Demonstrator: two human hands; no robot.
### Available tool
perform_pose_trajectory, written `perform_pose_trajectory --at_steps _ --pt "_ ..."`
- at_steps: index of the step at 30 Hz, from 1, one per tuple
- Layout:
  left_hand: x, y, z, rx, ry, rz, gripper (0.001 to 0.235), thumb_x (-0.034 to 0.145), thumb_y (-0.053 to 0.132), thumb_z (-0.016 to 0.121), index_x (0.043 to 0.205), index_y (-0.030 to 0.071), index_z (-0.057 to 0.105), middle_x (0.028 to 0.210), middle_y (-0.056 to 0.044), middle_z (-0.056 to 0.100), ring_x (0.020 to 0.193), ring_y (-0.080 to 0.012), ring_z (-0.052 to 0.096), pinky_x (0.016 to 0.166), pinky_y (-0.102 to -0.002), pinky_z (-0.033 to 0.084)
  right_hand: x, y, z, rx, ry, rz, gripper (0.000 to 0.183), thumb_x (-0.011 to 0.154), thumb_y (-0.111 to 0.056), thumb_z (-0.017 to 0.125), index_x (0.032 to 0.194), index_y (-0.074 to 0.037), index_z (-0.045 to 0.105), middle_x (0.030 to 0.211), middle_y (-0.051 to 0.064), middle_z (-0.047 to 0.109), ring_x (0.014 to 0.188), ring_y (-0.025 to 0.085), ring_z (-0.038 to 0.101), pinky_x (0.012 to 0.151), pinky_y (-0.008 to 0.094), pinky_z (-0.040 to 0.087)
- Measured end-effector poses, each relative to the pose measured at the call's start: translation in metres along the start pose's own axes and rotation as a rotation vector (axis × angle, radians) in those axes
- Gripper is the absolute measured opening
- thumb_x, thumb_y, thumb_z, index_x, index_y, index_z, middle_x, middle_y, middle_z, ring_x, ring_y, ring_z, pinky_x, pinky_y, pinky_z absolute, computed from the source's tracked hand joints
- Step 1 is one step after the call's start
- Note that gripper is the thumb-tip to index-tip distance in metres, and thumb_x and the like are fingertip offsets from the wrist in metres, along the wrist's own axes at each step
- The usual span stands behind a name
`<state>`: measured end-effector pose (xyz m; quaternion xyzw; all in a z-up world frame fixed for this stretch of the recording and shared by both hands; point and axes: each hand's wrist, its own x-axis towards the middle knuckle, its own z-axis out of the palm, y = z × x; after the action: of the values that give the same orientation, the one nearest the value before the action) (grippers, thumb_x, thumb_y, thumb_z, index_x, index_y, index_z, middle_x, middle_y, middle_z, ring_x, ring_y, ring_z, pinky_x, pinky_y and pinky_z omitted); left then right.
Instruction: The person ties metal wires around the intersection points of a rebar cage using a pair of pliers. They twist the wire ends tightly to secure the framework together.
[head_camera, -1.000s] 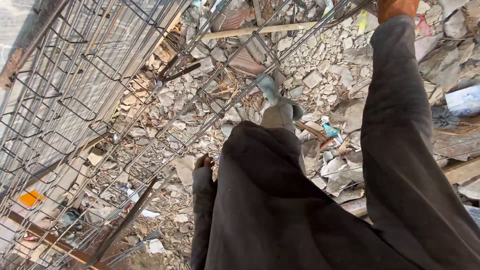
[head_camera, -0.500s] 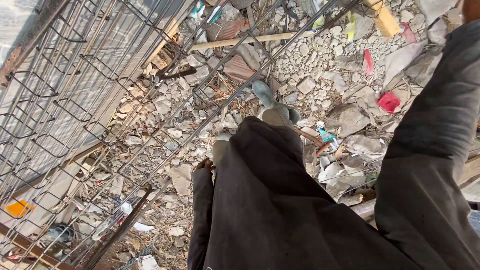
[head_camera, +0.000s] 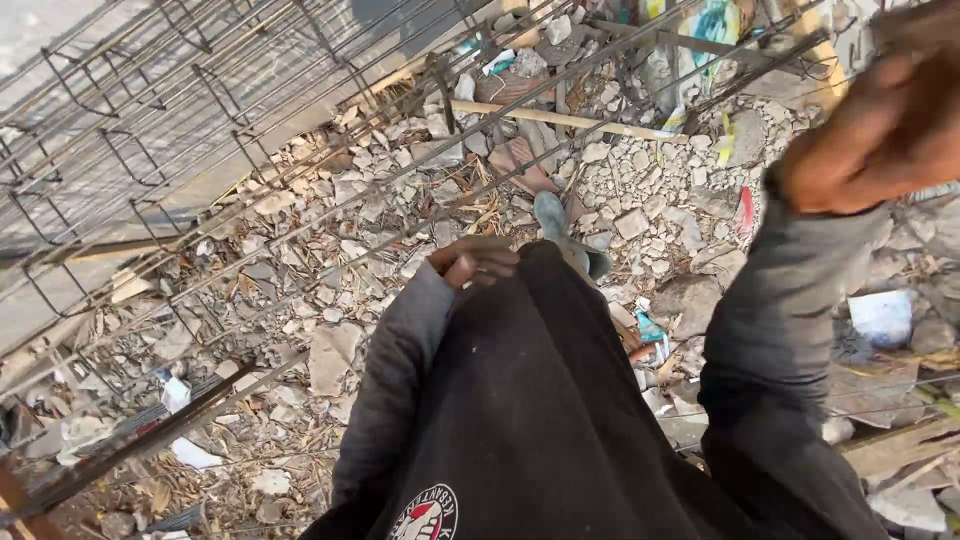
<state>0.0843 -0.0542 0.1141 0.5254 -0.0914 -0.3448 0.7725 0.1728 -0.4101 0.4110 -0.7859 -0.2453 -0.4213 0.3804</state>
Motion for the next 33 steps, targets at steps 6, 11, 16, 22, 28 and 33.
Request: perform_pose_trajectory --at_steps 6,11,16,22,28,33 --pt "0.000 0.048 0.014 -0.744 -0.477 0.457 0.107 0.083 0.058 0.077 0.162 0.014 0.018 0.156 -0.025 0.045 0.147 -0.0384 0.049 0.119 -0.054 0.043 -0.139 -0.176 0.159 0.416 -0.496 0.238 0.007 0.093 -0.003 0.070 0.100 -0.004 0.069 0.110 0.013 0.072 0.092 0.022 0.072 0.077 0.030 0.058" --pt "-0.050 0.046 0.044 -0.550 0.305 0.502 0.075 0.101 0.027 0.069 0.164 0.021 0.027 0.127 -0.023 0.060 0.109 -0.0364 0.066 0.090 -0.051 0.058 -0.199 -0.207 0.165 0.438 -0.541 0.556 0.019 0.100 0.007 0.055 0.116 -0.003 0.062 0.112 0.013 0.067 0.088 0.019 0.064 0.079 0.031 0.052" --pt "-0.047 0.065 0.050 -0.643 0.402 0.396 0.046 0.108 0.024 0.057 0.152 0.011 0.051 0.117 -0.007 0.067 0.106 -0.0248 0.072 0.090 -0.041 0.062 -0.208 -0.225 0.157 0.500 -0.374 0.494 0.024 0.104 0.009 0.051 0.124 -0.003 0.049 0.135 0.017 0.050 0.111 0.023 0.066 0.094 0.033 0.056" --pt "-0.070 0.131 0.019 -0.628 0.295 0.848 0.039 0.117 0.032 0.054 0.149 0.010 0.059 0.078 0.004 0.050 0.062 -0.0086 0.050 0.058 -0.026 0.045 -0.195 -0.226 0.122 0.347 -0.602 0.415 0.033 0.100 0.006 0.058 0.132 -0.001 0.053 0.116 0.011 0.063 0.096 0.019 0.071 0.083 0.030 0.058" --pt "-0.103 0.219 0.069 -0.386 1.009 0.848 0.050 0.109 0.045 0.046 0.147 0.015 0.057 0.069 0.008 0.041 0.055 -0.0036 0.037 0.045 -0.022 0.030 -0.203 -0.216 0.089 0.347 -0.821 0.211 0.033 0.096 0.006 0.060 0.128 -0.001 0.062 0.102 0.011 0.066 0.084 0.018 0.072 0.075 0.032 0.058" --pt "-0.096 0.234 0.132 -0.292 1.006 0.980 0.054 0.107 0.049 0.046 0.148 0.015 0.053 0.065 0.009 0.039 0.049 -0.0044 0.030 0.039 -0.023 0.027 -0.206 -0.196 0.039 0.344 -0.648 0.233 0.029 0.095 0.007 0.060 0.123 -0.001 0.064 0.112 0.017 0.063 0.085 0.020 0.073 0.073 0.030 0.060"
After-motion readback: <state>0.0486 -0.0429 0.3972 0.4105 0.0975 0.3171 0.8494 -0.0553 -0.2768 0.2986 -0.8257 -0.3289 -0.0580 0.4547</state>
